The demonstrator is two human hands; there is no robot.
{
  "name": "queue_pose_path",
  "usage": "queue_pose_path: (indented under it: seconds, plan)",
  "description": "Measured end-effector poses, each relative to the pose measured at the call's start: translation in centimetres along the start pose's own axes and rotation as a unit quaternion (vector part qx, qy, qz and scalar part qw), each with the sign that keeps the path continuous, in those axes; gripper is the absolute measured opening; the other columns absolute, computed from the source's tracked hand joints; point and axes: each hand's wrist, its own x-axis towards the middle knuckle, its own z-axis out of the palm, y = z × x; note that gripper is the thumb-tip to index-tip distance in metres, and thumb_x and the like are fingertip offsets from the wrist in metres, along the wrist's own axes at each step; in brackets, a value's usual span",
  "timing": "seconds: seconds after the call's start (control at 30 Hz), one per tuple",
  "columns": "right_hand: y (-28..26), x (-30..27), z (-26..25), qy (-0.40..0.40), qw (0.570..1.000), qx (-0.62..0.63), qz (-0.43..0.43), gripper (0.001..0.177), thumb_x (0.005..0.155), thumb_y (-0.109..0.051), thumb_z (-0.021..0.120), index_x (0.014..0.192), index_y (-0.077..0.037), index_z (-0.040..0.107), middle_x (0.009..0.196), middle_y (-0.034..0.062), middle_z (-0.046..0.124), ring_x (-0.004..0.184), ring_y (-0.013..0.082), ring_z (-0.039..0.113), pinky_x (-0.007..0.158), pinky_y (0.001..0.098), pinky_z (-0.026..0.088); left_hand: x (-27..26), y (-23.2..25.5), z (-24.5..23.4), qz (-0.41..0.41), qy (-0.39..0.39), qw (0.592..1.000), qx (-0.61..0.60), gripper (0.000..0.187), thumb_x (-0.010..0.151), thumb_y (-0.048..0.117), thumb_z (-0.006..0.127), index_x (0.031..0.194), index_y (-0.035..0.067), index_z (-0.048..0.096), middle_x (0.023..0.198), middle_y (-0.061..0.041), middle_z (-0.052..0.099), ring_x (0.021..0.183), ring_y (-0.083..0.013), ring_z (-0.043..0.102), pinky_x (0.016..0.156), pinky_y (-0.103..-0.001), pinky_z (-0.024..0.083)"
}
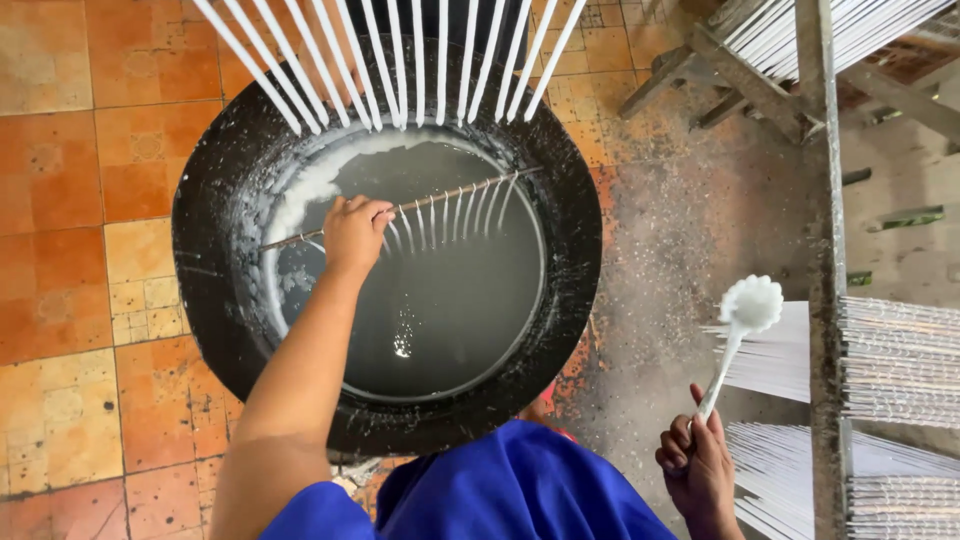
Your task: Dipping a rack of candle wicks into molten wax and hanging them to dry in a production setting.
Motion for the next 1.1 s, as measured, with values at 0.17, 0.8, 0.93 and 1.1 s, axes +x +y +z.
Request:
queue_pose_path:
  seconds: [0.17, 0.8, 0.93, 1.1]
  plan:
    - [-4.2, 1.0, 0.2, -0.007, 0.998, -0.052, -0.022, 0.043, 0.107, -0.023, 0.039, 0.15, -0.022, 0.045, 0.068, -0.0019, 0.029, 0.045, 0.0056, 0.02, 0.034, 0.0185, 0.015, -2.2, 6.0, -8.7, 0.06, 0.104, 0.993, 0.011, 0.018, 0.102, 0.029, 0.07, 0.11, 0.018, 0.082, 0.089, 0.002, 0.069, 0.087, -0.0262, 0.051, 0.079, -0.036, 0.047]
    - [-17.1, 9.5, -0.3, -0.155, 0.927, -0.318, -0.126, 0.04, 0.111, -0.008, 0.044, 0.149, 0.001, 0.053, 0.078, 0.0173, 0.049, 0.052, 0.0089, 0.017, 0.046, 0.0229, 0.013, -7.5, 21.8, -30.8, 0.162, 0.295, 0.93, 0.152, 0.007, 0.103, 0.024, 0.09, 0.109, 0.022, 0.087, 0.094, 0.006, 0.073, 0.096, -0.0207, 0.057, 0.062, -0.032, 0.046]
    - [-18.1, 10.6, 0.6, -0.173, 0.918, -0.331, -0.134, 0.04, 0.11, -0.012, 0.046, 0.148, -0.003, 0.055, 0.078, 0.0163, 0.05, 0.05, 0.0102, 0.022, 0.046, 0.0234, 0.016, -9.5, 24.3, -33.1, 0.167, 0.301, 0.927, 0.153, 0.008, 0.106, 0.018, 0.094, 0.11, 0.018, 0.087, 0.097, 0.006, 0.071, 0.098, -0.0234, 0.057, 0.065, -0.037, 0.046]
    - [-18.4, 12.9, 0.2, -0.195, 0.917, -0.324, -0.126, 0.041, 0.11, -0.013, 0.047, 0.15, -0.005, 0.054, 0.079, 0.017, 0.049, 0.048, 0.0119, 0.025, 0.046, 0.0241, 0.017, -11.1, 26.2, -33.8, 0.162, 0.299, 0.927, 0.158, 0.01, 0.106, 0.016, 0.095, 0.113, 0.014, 0.088, 0.099, 0.004, 0.073, 0.103, -0.0244, 0.059, 0.071, -0.036, 0.049]
